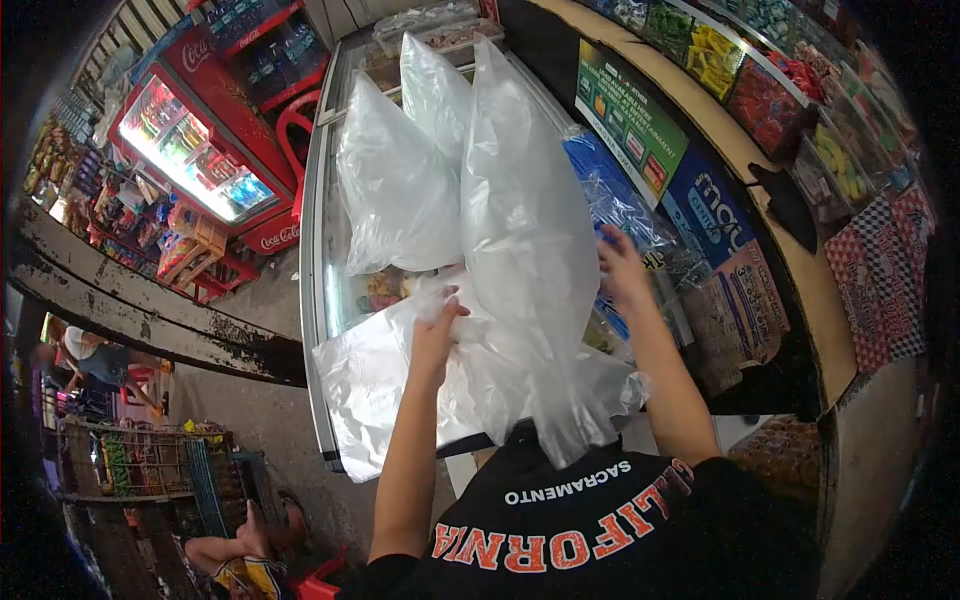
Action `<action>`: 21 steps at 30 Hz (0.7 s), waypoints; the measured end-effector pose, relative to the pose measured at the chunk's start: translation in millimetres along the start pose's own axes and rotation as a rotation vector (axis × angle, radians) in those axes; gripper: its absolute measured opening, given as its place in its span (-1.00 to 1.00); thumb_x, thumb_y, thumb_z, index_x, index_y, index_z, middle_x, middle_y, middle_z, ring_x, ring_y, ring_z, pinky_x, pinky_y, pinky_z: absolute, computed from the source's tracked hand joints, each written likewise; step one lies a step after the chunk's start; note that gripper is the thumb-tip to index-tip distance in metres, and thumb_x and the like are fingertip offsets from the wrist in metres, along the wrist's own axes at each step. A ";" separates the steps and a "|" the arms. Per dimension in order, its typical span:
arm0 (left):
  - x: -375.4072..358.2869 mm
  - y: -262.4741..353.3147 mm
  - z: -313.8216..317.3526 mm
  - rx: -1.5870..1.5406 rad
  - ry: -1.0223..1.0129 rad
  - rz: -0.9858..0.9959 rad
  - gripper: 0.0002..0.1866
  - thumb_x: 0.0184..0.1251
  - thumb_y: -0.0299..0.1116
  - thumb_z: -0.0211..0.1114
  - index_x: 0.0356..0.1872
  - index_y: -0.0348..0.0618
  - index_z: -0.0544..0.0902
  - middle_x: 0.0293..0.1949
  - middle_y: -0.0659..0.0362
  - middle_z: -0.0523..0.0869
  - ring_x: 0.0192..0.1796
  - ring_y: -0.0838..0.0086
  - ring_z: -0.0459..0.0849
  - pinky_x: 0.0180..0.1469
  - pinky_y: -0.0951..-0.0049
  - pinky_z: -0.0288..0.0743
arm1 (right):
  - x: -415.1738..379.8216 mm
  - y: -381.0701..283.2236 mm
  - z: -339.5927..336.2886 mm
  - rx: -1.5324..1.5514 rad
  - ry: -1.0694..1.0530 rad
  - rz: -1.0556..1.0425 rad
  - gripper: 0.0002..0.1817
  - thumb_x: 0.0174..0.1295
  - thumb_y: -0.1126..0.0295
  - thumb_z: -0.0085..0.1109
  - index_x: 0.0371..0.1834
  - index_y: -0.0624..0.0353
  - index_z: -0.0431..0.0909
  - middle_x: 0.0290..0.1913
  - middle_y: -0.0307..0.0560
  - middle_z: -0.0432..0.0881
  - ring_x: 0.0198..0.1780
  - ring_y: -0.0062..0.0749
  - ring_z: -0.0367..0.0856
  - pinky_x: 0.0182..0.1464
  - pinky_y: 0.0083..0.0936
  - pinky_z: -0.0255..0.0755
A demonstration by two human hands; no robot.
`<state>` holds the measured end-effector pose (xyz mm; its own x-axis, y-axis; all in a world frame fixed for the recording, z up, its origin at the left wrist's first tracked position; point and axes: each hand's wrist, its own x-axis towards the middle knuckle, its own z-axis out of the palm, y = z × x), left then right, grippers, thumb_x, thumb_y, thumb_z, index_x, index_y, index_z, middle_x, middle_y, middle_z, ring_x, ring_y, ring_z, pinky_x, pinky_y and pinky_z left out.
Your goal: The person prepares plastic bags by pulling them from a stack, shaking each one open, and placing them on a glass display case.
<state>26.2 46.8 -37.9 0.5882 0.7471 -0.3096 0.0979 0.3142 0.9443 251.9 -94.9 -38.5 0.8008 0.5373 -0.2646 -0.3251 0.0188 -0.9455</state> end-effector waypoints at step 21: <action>-137.9 90.7 16.4 -0.187 -0.241 0.419 -0.19 -0.27 -0.48 0.29 0.14 -0.29 0.11 -0.36 0.19 0.43 -0.22 0.57 0.39 -0.05 0.58 0.22 | -161.2 -92.7 82.2 -0.341 -1.005 -0.382 -0.47 -0.05 0.29 0.15 0.03 0.16 0.24 -0.31 -0.15 0.43 -0.70 -0.71 0.22 -0.65 -0.73 0.12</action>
<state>-32.9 -37.4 92.2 0.7163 0.6823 0.1462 -0.3181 0.1328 0.9387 111.7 -113.9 107.4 0.0003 0.9836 0.1803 0.1326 0.1786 -0.9749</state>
